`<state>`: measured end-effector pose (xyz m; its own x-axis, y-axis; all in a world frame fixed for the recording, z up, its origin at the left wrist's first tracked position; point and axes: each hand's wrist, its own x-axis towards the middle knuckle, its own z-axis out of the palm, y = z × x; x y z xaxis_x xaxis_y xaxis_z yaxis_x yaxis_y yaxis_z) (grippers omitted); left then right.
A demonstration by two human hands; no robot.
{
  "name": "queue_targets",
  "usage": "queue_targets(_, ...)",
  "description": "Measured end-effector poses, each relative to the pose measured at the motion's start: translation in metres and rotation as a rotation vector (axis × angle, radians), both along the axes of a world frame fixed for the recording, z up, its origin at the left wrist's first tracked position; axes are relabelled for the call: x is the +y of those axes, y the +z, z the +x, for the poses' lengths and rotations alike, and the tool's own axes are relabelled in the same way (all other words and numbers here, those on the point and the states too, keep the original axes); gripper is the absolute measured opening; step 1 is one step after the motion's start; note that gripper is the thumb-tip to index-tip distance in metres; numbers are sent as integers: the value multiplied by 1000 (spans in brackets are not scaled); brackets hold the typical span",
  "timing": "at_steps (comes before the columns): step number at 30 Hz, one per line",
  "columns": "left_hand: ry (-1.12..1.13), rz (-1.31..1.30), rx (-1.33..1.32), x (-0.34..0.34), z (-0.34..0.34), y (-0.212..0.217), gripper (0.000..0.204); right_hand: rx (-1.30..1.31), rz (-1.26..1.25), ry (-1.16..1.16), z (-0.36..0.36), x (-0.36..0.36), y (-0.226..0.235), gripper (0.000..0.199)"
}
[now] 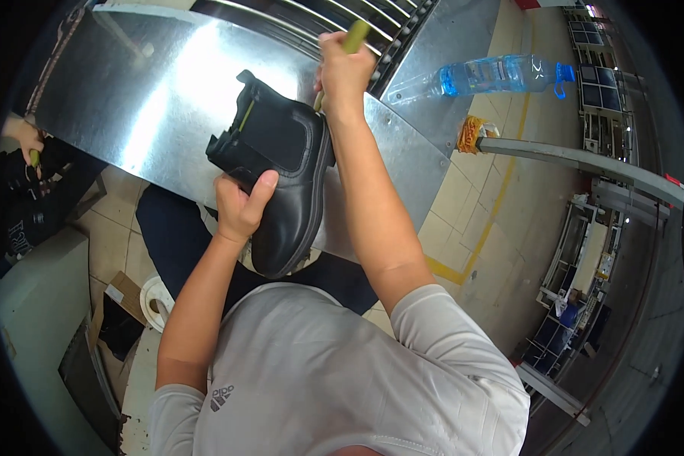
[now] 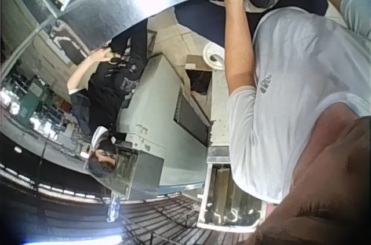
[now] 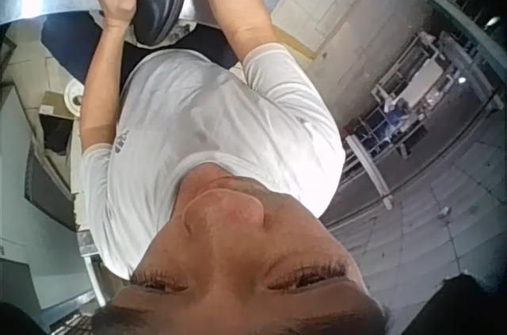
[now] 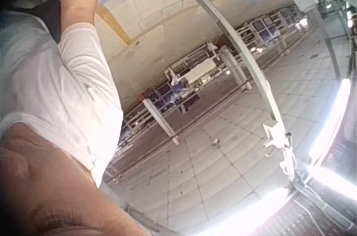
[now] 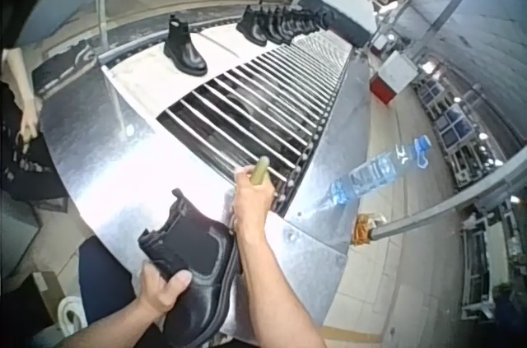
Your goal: Apply glue and process boots on a conveyor line.
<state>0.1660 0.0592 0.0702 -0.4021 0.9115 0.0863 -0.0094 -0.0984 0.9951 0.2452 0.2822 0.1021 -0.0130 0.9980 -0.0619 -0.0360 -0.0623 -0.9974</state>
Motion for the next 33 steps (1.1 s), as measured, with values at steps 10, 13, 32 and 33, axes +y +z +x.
queue_targets(10,-68,-120,-101,1,-3,3,35,278,20,-20,33,-27,14,21)
queue_targets(13,-169,-313,-223,0,-8,41,40,336,137,40,62,-47,27,25)
queue_targets(32,-64,-197,471,-136,-68,36,75,693,-240,459,53,-163,21,36)
queue_targets(33,-66,-197,468,-136,-68,37,75,736,-265,438,48,-162,19,36)
